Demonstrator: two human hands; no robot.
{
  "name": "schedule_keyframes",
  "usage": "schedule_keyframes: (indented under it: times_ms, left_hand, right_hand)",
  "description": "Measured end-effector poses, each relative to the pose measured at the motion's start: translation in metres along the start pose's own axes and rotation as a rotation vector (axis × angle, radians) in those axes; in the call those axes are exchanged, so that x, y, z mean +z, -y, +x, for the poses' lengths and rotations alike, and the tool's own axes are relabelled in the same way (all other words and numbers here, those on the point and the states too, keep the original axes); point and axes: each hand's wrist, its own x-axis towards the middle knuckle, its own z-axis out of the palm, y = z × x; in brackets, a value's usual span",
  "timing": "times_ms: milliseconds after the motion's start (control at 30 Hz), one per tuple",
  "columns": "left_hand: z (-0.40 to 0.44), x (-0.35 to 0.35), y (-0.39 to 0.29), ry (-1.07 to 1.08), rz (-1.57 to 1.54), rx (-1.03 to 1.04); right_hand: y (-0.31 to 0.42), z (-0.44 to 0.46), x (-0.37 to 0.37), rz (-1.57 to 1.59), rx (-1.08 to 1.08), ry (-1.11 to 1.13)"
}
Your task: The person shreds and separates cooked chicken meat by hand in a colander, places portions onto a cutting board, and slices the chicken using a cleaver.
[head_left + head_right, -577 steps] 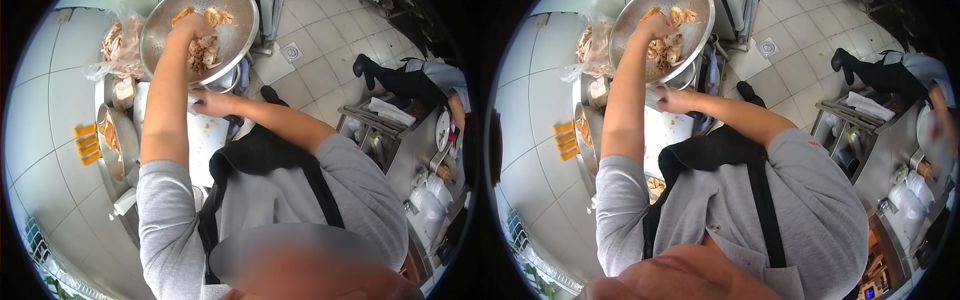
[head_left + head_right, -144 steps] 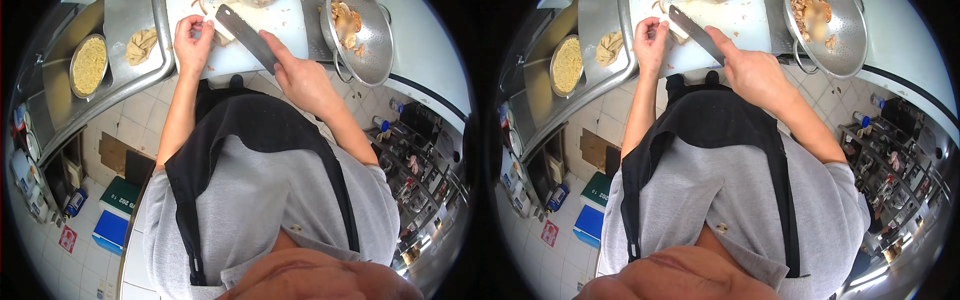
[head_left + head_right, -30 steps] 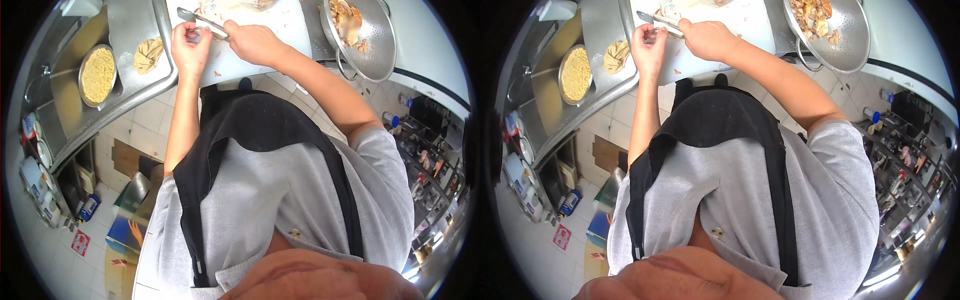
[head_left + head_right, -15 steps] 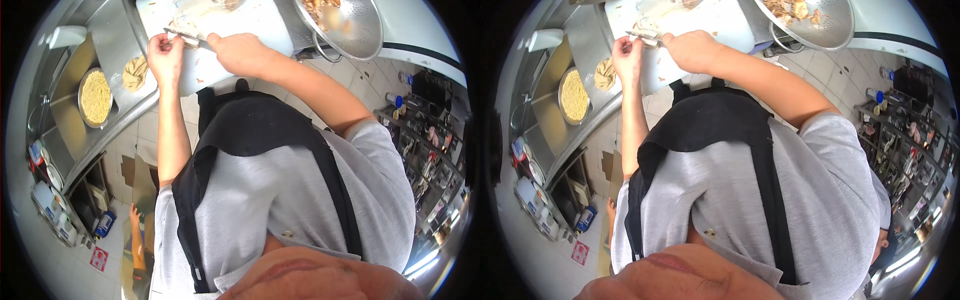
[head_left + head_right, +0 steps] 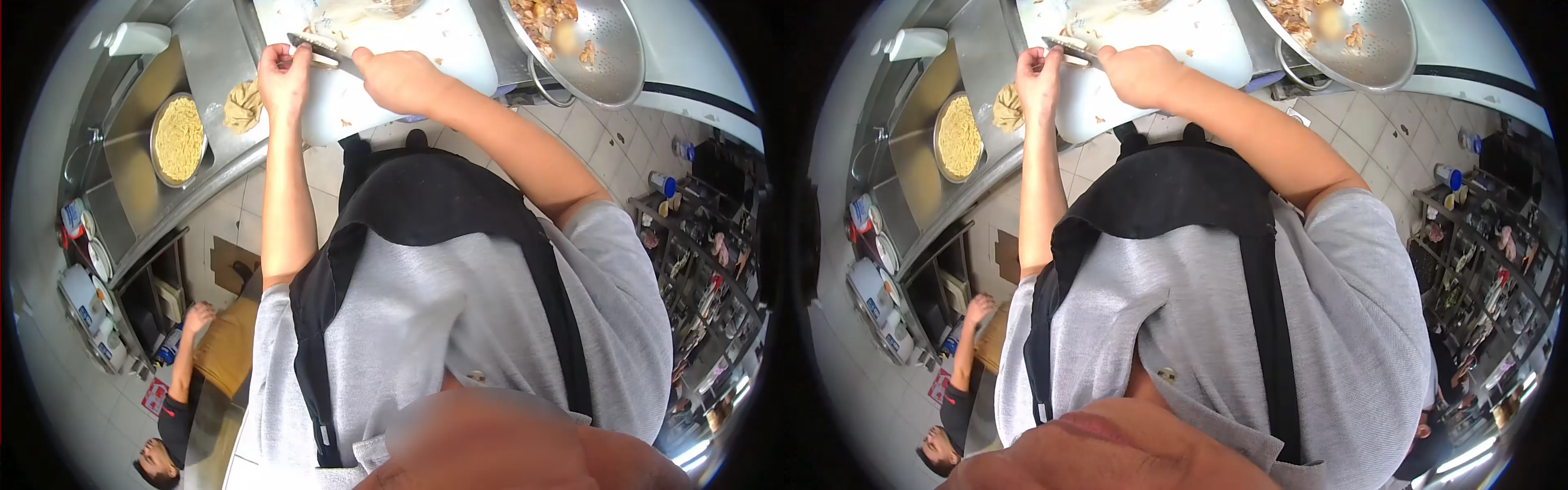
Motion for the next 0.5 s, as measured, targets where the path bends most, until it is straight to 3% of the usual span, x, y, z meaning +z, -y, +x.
schedule_keyframes:
  times_ms: [67,133,233,367,500]
  left_hand:
    - [0.001,-0.004,-0.007,0.027,0.02,-0.037]
    - [0.003,-0.006,-0.004,0.041,0.035,-0.052]
    - [-0.003,-0.012,0.001,-0.029,0.137,-0.054]
    - [0.006,-0.016,0.011,0.042,0.119,-0.095]
    - [0.01,-0.018,-0.002,0.104,0.226,-0.16]
  right_hand:
    - [-0.008,0.001,-0.002,0.028,0.0,-0.019]
    - [-0.003,-0.005,-0.037,0.328,0.177,0.232]
    - [-0.01,-0.017,-0.045,0.332,0.207,0.243]
    - [-0.01,-0.021,-0.013,0.043,0.052,0.012]
    - [0.006,-0.018,-0.02,0.066,0.112,0.096]
